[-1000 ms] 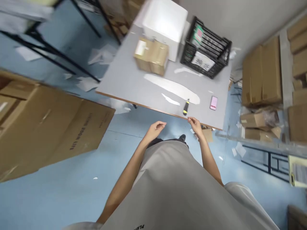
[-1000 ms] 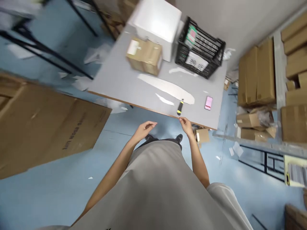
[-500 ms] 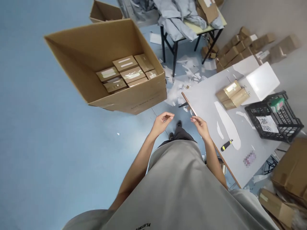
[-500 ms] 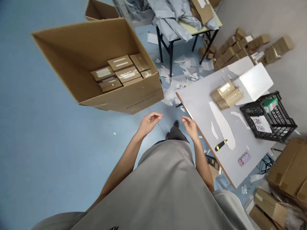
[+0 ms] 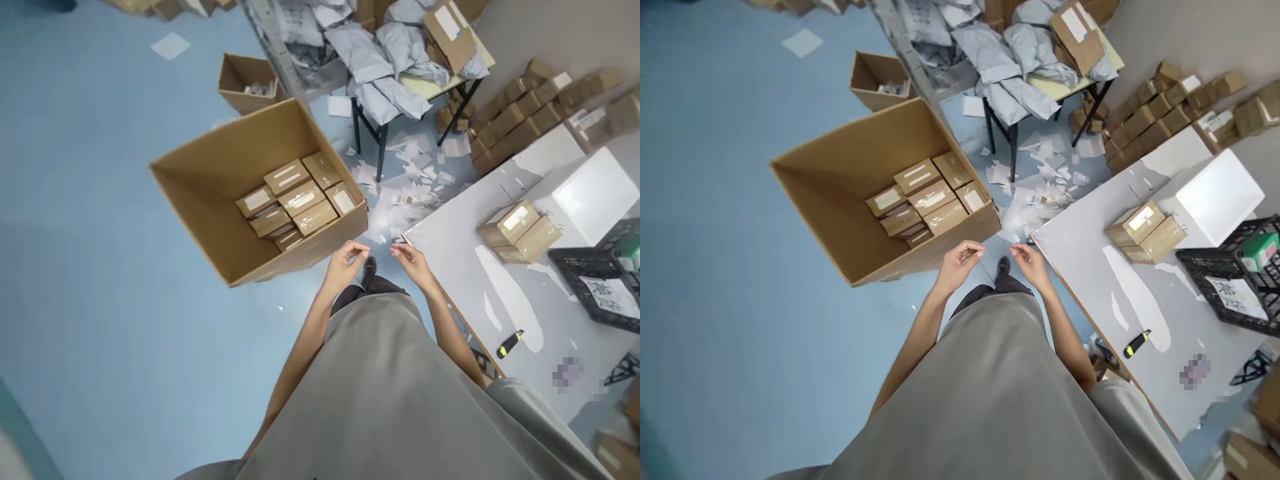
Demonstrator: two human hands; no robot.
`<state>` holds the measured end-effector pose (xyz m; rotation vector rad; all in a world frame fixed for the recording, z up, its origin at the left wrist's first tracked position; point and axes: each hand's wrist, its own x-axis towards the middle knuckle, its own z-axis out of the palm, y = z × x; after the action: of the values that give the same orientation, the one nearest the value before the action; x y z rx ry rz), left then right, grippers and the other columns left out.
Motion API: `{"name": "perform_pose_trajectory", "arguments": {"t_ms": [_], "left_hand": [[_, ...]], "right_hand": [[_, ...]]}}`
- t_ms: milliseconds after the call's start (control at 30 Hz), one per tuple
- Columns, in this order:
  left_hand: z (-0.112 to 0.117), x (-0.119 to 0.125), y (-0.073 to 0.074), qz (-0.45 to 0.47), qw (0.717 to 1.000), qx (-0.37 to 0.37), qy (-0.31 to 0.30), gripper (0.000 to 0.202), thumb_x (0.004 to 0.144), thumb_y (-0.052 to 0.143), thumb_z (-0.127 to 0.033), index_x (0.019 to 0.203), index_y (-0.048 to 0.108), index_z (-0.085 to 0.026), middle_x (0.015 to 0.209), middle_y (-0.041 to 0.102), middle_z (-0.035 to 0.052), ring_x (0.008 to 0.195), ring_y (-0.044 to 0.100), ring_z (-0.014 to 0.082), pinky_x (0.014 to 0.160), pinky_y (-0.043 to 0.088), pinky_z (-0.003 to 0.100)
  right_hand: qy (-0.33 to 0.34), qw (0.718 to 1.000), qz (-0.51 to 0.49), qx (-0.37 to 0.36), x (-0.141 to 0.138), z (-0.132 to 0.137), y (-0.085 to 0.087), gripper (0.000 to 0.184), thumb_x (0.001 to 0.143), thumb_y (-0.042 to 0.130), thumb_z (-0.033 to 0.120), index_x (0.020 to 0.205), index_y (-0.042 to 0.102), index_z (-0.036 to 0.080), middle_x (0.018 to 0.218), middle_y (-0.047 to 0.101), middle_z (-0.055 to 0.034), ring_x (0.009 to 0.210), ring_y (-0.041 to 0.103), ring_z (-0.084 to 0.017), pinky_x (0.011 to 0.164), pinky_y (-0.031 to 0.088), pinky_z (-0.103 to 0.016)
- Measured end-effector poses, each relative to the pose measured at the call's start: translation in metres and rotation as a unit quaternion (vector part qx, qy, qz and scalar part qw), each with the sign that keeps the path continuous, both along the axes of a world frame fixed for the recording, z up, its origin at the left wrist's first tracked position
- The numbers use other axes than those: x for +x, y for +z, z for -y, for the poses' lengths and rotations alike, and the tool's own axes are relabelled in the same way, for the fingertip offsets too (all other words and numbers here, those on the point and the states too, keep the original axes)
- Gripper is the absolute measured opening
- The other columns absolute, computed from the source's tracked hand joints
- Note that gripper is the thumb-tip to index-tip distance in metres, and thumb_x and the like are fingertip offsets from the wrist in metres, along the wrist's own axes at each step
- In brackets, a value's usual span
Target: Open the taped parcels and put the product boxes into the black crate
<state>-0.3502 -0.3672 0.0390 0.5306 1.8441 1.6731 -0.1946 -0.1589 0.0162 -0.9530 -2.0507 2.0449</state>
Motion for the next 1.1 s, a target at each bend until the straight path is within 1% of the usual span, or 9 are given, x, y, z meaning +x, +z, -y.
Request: {"name": "perform_pose_trajectory", "arguments": {"t_ms": [133,300,467,633,767,867,967,1033,1100], "left_hand": [[-0.027,-0.032,-0.003,0.001,0.997,-0.008,-0.075,0.044,0.1,0.084,-0.068,0.102,0.082,-0.024,0.113,0.087,0.0104,0.113,0.086,0.0289,0.109,0.07,0.045],[-0.082,-0.054,-0.016,0.026,0.976,-0.018,-0.217,0.041,0.1,0.081,-0.065,0.104,0.082,-0.024,0.114,0.088,0.012,0.115,0.087,0.0309,0.11,0.072,0.048],[-0.154,-0.061,-0.022,0.024,0.933,-0.008,-0.36,0.035,0.1,0.078,-0.06,0.104,0.08,-0.024,0.114,0.089,0.01,0.116,0.087,0.0307,0.115,0.071,0.05],[-0.222,-0.054,-0.022,0.004,0.904,-0.005,-0.428,0.027,0.1,0.077,-0.05,0.106,0.079,-0.024,0.116,0.089,0.0107,0.118,0.086,0.0308,0.116,0.07,0.049],[-0.268,-0.022,-0.028,0.006,0.892,-0.045,-0.449,0.022,0.102,0.074,-0.041,0.114,0.08,-0.023,0.128,0.089,0.0125,0.13,0.085,0.0318,0.126,0.066,0.053],[-0.299,0.021,-0.037,-0.018,0.876,-0.07,-0.476,0.043,0.102,0.078,-0.039,0.142,0.078,-0.022,0.161,0.079,0.0176,0.156,0.073,0.0367,0.137,0.056,0.058],[-0.336,0.073,-0.048,-0.067,0.872,-0.102,-0.474,0.08,0.104,0.082,-0.043,0.177,0.057,-0.02,0.191,0.051,0.0235,0.18,0.049,0.0404,0.149,0.041,0.06],[-0.366,0.11,-0.054,-0.108,0.872,-0.127,-0.46,0.099,0.105,0.083,-0.046,0.189,0.04,-0.017,0.2,0.034,0.0258,0.19,0.03,0.0405,0.155,0.028,0.057],[-0.401,0.146,-0.059,-0.149,0.868,-0.159,-0.447,0.114,0.104,0.085,-0.05,0.194,0.027,-0.01,0.203,0.022,0.029,0.193,0.013,0.0416,0.157,0.018,0.054]], "right_hand": [[-0.068,0.998,-0.012,-0.004,-0.017,0.003,0.004,0.062,0.098,0.088,0.079,0.131,0.087,0.027,0.137,0.092,-0.0142,0.133,0.087,-0.035,0.125,0.067,-0.054],[-0.204,0.979,0.003,0.026,-0.006,0.003,0.016,0.063,0.102,0.086,0.076,0.14,0.085,0.026,0.139,0.091,-0.0149,0.13,0.087,-0.034,0.121,0.069,-0.054],[-0.37,0.927,0.036,0.052,0.032,0.012,0.027,0.066,0.102,0.084,0.076,0.146,0.082,0.026,0.14,0.09,-0.0154,0.127,0.087,-0.033,0.122,0.067,-0.055],[-0.503,0.859,0.075,0.064,0.075,0.029,0.029,0.074,0.1,0.082,0.08,0.15,0.078,0.026,0.147,0.087,-0.0187,0.126,0.086,-0.034,0.12,0.068,-0.057],[-0.568,0.817,0.075,0.056,0.106,0.032,0.022,0.076,0.098,0.082,0.078,0.152,0.077,0.024,0.15,0.085,-0.0209,0.123,0.086,-0.033,0.118,0.069,-0.057],[-0.586,0.806,0.065,0.048,0.133,0.018,0.012,0.074,0.098,0.083,0.075,0.151,0.077,0.024,0.152,0.084,-0.0206,0.118,0.087,-0.032,0.117,0.069,-0.056],[-0.569,0.819,0.051,0.049,0.165,-0.012,0.002,0.07,0.098,0.083,0.072,0.15,0.078,0.024,0.15,0.085,-0.0196,0.117,0.086,-0.031,0.115,0.069,-0.054],[-0.544,0.836,0.042,0.051,0.188,-0.035,-0.001,0.067,0.099,0.083,0.069,0.148,0.078,0.024,0.147,0.086,-0.0191,0.116,0.086,-0.03,0.111,0.07,-0.051],[-0.515,0.854,0.035,0.059,0.213,-0.056,0.0,0.063,0.101,0.081,0.066,0.148,0.079,0.024,0.146,0.087,-0.0179,0.115,0.086,-0.028,0.108,0.071,-0.047]]}}
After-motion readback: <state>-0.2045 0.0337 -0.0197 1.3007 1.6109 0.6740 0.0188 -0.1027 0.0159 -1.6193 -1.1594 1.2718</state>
